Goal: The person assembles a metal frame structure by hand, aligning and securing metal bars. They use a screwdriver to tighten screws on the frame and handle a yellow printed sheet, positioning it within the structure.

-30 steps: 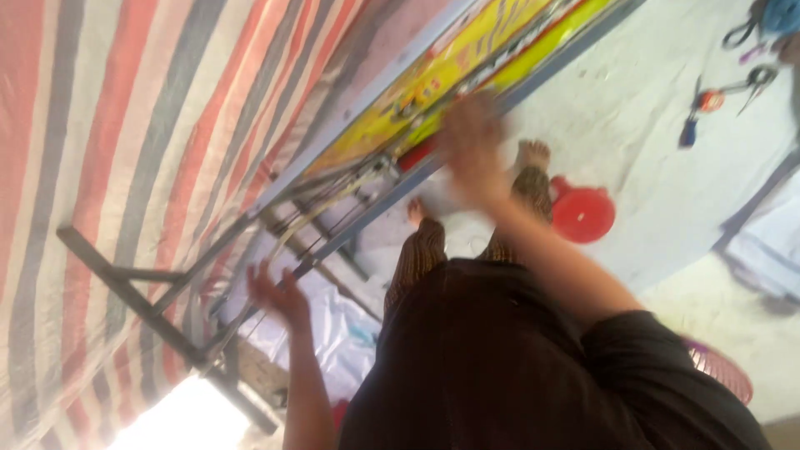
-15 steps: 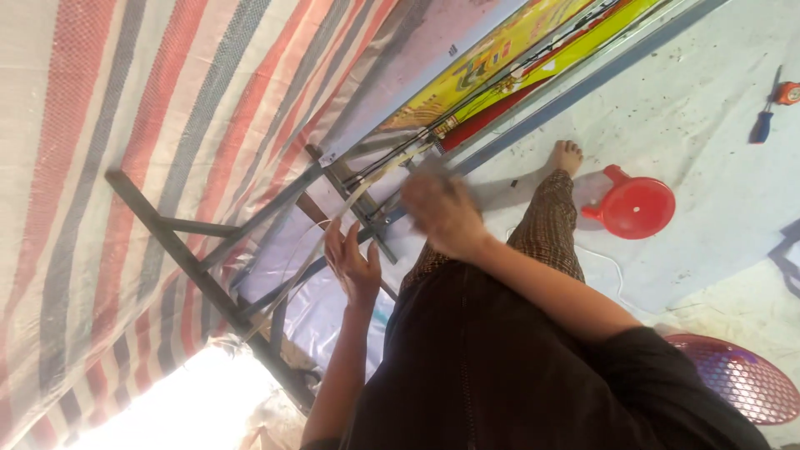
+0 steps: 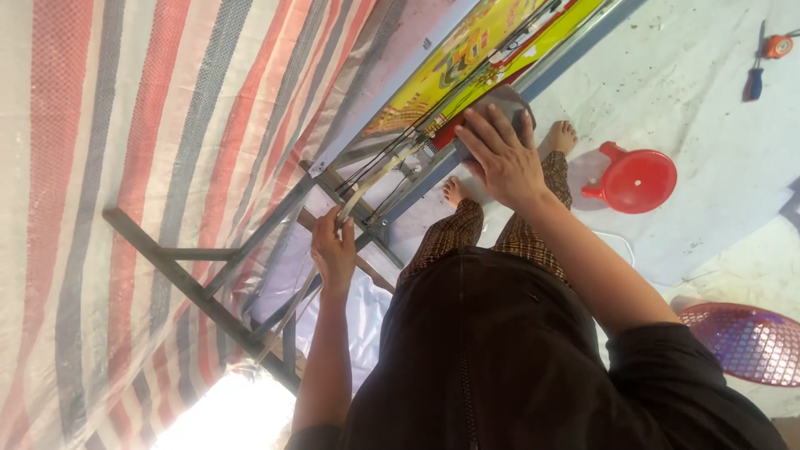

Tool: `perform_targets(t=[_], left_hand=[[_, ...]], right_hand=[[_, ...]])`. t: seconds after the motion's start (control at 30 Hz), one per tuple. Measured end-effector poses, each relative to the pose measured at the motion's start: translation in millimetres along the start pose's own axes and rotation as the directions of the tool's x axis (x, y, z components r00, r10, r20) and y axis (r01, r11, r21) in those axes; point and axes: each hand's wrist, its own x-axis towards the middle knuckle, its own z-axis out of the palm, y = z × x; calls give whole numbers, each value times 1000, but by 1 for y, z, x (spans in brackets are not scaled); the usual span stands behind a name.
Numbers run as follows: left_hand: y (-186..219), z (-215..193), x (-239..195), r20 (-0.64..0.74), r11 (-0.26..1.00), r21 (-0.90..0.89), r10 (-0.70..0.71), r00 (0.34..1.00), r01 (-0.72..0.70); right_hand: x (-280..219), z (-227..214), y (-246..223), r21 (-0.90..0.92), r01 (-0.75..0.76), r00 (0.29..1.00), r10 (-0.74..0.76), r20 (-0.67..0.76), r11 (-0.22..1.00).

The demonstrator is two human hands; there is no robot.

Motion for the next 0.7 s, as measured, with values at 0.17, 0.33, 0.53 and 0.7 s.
perform_targets(t=[0.17,0.33,0.53,0.7], left_hand=[[8,-15,11,43,985,-66,-158,987,160],[8,-19,12,109,978,-60,-195,975,202],[-2,-14,1,51,989,9,-149,988,149],[-10,2,-5,-143,998,10,65,988,-64]], right_hand=[[0,3,0,15,1,1000,-1,-27,1000],[1,3,-3,15,0,998,1,-56,1000],[2,11,-9,-93,-8,991,-4,-131,996],[-19,44,-101,-100,146,976,-160,-151,984]])
